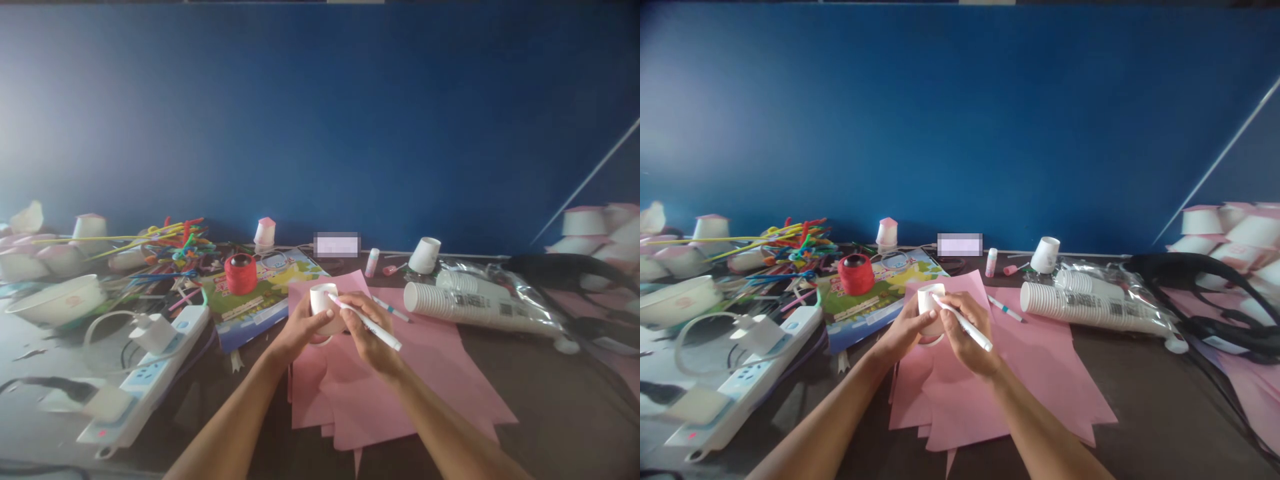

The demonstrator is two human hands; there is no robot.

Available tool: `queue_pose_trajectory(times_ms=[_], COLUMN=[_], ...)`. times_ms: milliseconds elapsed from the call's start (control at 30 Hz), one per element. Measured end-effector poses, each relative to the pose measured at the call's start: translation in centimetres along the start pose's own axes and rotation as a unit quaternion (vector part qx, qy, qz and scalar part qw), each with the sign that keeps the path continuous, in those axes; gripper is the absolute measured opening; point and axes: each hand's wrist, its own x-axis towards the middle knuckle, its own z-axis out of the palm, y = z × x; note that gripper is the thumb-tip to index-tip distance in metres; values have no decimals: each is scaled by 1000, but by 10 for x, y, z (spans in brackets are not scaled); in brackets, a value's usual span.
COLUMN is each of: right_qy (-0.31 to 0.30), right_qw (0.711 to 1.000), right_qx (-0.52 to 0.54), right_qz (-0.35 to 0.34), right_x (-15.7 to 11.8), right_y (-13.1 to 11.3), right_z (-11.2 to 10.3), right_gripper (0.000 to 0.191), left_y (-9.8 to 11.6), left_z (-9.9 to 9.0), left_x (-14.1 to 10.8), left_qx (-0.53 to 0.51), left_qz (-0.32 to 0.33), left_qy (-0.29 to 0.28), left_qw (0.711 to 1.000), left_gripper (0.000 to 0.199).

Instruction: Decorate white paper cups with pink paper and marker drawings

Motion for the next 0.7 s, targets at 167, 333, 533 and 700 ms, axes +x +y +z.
queue_pose_trajectory(times_ms=[167, 333, 533, 700], right_qy=[4, 13, 25, 32], right_qw=[1000, 1000, 999, 998], right_qx=[-3, 0, 2, 10], right_qz=[8, 26, 32, 47], right_x=[0, 0, 0, 0], right_y=[2, 2, 3, 6], right_z=[0, -1, -1, -1], right_gripper=[15, 16, 15, 15], left_y=[1, 3, 5, 6], left_z=[1, 1, 2, 1], left_x=[1, 0, -2, 0], left_qx=[-16, -17, -16, -18], left_qz=[9, 8, 4, 16], left_qy=[5, -4, -10, -3], left_qw=[1000, 1000, 1000, 1000], left_gripper=[61, 59, 57, 58])
